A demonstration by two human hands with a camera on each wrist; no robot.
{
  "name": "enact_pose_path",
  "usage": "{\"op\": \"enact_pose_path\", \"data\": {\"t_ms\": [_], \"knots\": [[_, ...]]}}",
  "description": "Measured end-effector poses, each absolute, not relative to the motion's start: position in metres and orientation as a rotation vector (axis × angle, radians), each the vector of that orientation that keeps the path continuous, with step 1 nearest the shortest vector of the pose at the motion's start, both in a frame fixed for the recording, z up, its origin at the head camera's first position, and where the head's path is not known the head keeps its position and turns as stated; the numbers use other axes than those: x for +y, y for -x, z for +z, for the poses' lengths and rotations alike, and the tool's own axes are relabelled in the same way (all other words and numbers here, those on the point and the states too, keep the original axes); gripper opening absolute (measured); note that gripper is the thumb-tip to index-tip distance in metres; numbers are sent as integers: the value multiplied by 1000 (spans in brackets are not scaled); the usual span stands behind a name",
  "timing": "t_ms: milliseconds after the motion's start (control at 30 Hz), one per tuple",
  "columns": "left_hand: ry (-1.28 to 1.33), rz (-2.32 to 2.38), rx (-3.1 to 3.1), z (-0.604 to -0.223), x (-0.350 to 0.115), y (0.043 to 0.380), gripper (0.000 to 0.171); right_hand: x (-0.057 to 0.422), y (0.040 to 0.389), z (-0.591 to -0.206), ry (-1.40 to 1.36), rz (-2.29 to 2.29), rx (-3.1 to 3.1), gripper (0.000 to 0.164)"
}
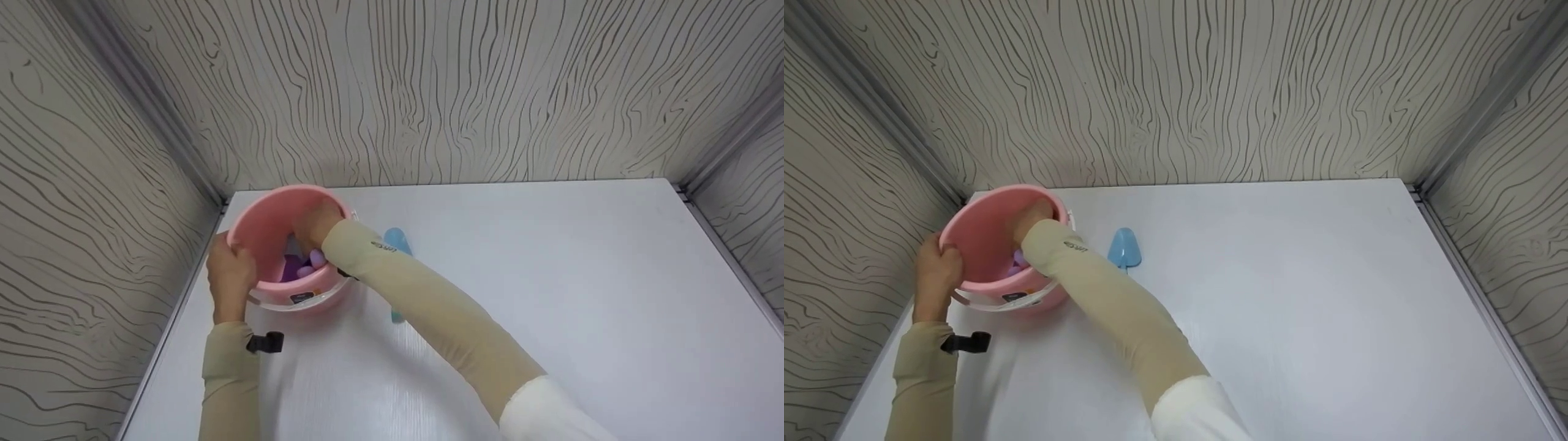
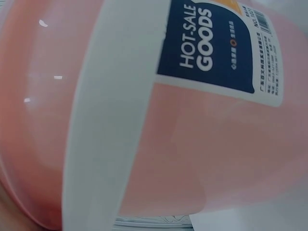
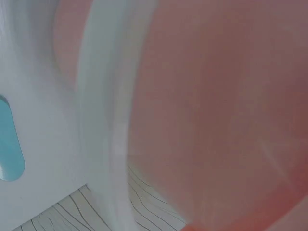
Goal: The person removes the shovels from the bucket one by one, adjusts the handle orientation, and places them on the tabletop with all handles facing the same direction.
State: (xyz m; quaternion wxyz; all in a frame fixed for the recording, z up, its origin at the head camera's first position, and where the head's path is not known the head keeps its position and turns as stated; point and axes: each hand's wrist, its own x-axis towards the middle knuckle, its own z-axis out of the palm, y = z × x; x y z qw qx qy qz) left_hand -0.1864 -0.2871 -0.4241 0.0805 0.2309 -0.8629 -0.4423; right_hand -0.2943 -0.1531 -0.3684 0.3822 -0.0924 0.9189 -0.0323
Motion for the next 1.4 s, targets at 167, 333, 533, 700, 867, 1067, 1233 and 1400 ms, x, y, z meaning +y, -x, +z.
{"op": "enact_pose_path", "data": {"t_ms": [167,333,533,700,867,1067,1233,1400], "knots": [[-683,-1319,-2577,-423,-288,187,52,-144,287,-376,778,373,2678,12],[-684,-1321,-2564,-424,-287,185,52,-131,273,-375,944,494,2905,18],[-708,-1327,-2571,-424,-286,186,53,-129,276,-369,977,564,2897,25],[-714,-1328,-2580,-423,-285,187,53,-122,278,-361,986,517,2857,19],[-708,-1337,-2586,-422,-286,186,54,-114,279,-354,995,346,2836,25],[-702,-1366,-2577,-422,-286,184,53,-105,279,-349,1008,134,2823,34],[-704,-1340,-2570,-422,-287,183,53,-91,279,-346,1048,-17,2794,32],[-702,-1354,-2574,-421,-286,185,53,-69,277,-345,1037,-239,2787,36]]}}
